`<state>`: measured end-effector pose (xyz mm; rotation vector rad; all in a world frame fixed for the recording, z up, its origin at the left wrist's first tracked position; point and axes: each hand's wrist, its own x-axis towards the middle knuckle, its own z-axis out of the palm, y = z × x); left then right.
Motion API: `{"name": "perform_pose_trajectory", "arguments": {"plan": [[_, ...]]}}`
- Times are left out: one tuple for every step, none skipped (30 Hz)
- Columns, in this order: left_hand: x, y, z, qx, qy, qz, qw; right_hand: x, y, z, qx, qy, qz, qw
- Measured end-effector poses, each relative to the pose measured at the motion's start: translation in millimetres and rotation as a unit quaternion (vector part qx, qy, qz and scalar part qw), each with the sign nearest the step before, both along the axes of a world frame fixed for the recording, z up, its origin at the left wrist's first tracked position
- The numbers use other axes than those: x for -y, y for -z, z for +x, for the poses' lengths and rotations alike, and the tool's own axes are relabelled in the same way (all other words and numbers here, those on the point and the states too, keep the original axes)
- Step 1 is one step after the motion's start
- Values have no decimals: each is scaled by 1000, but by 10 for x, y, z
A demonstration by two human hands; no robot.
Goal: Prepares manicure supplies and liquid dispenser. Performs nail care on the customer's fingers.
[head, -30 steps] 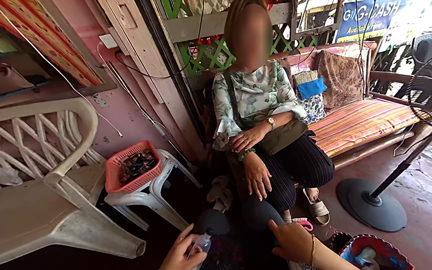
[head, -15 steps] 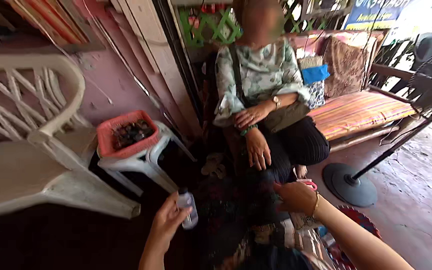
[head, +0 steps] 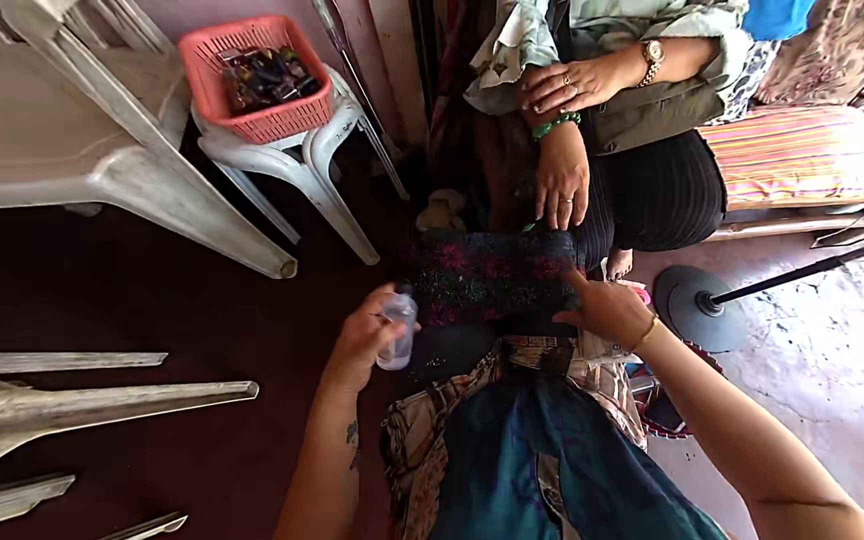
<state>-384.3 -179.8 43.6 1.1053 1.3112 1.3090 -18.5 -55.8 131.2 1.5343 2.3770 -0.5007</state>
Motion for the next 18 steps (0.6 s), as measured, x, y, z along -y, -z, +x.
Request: {"name": "perform_pose_trajectory", "arguments": {"plan": [[-29, -18, -61, -24, -53, -15, 998, -27, 14, -64, 12, -5, -6, 1000], [-88, -53, -106, -38, -93, -50, 994, -78, 6, -85, 17, -16, -12, 1000], [-158, -94, -138, -34, -109, -95, 989, -146, -25, -63, 12, -32, -17, 999], [-233, -112, -160, -13, -107, -139, 984, -223, -68, -13, 5, -47, -29, 998], [-316, -91, -173, 14, -92, -176, 980, -296, -118, 52, 3, -51, -46, 998], [-389, -47, -177, 43, -69, -197, 977, -366, -152, 126, 4, -37, -63, 997], [-442, -6, -170, 71, -50, -203, 975, -442, -123, 213, 6, -12, -65, 998], [-474, 33, -175, 91, -43, -199, 975, -512, -50, 284, 4, 22, -58, 998], [-490, 71, -199, 107, -44, -186, 976, -567, 47, 319, -6, 59, -60, 996], [-494, 100, -233, 125, -53, -169, 976, -603, 179, 342, -38, 82, -64, 994], [-499, 116, -272, 143, -67, -151, 976, -618, 301, 361, -89, 86, -68, 990], [-513, 121, -319, 155, -77, -134, 976, -622, 360, 384, -142, 79, -78, 984], [-534, 122, -368, 161, -85, -124, 975, -618, 353, 422, -192, 76, -87, 975], [-548, 128, -422, 167, -88, -116, 975, -609, 291, 477, -240, 80, -103, 962], [-546, 129, -482, 180, -81, -104, 975, -584, 192, 542, -290, 94, -127, 944], [-540, 110, -530, 192, -76, -83, 975, -548, 77, 612, -343, 112, -155, 920], [-546, 76, -570, 200, -77, -63, 975, -515, -49, 676, -393, 125, -183, 892], [-569, 45, -600, 198, -79, -61, 975, -493, -148, 741, -441, 125, -200, 866]]}}
